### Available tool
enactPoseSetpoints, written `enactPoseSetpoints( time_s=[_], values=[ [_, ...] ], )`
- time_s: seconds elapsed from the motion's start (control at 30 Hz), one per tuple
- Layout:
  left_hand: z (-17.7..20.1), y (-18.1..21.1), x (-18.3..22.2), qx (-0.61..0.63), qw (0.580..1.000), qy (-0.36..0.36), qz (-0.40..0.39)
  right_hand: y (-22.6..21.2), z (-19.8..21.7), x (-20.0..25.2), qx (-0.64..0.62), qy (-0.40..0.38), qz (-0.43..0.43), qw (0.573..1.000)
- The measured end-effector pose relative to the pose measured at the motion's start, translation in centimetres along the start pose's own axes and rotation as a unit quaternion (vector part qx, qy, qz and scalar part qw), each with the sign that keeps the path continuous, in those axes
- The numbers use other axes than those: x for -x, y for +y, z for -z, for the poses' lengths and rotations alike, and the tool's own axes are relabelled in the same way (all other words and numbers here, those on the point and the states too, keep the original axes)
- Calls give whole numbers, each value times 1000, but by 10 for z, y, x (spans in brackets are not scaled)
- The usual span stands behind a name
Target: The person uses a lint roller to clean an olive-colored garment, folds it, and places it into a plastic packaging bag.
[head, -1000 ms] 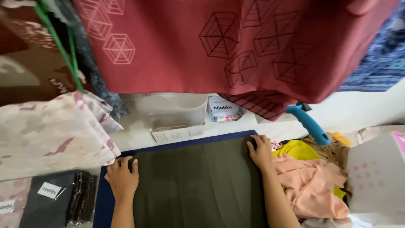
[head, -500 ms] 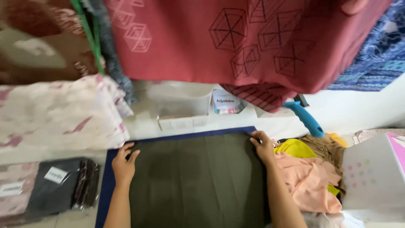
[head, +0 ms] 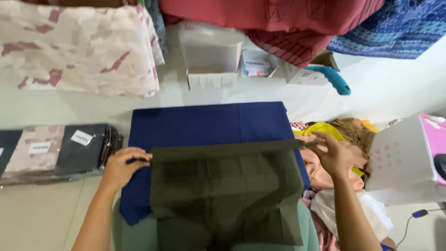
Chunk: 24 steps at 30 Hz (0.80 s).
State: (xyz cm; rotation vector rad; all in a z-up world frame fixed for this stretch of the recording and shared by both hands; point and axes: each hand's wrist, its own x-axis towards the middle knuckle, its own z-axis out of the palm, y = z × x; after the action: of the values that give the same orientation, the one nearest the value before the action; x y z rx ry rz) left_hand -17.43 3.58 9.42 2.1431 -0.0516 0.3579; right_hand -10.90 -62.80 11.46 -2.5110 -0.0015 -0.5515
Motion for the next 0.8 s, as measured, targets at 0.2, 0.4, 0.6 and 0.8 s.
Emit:
enactPoseSetpoints(
  time_s=[0.2,0.4,0.6,0.8],
  values=[
    [-12,-26,86,50,997,-57,-21,14,2,91,-38,7,75,996],
    [-20,-22,115,7,992,-112,53,46,0,122,-40,-104,83,990],
    [-26,-40,123,-20,995,-93,-9,56,-2,127,-7,-61,137,989],
    [-24,-38,117,-61,989,-134,32,60,-7,128,-17,-105,116,988]
  ],
)
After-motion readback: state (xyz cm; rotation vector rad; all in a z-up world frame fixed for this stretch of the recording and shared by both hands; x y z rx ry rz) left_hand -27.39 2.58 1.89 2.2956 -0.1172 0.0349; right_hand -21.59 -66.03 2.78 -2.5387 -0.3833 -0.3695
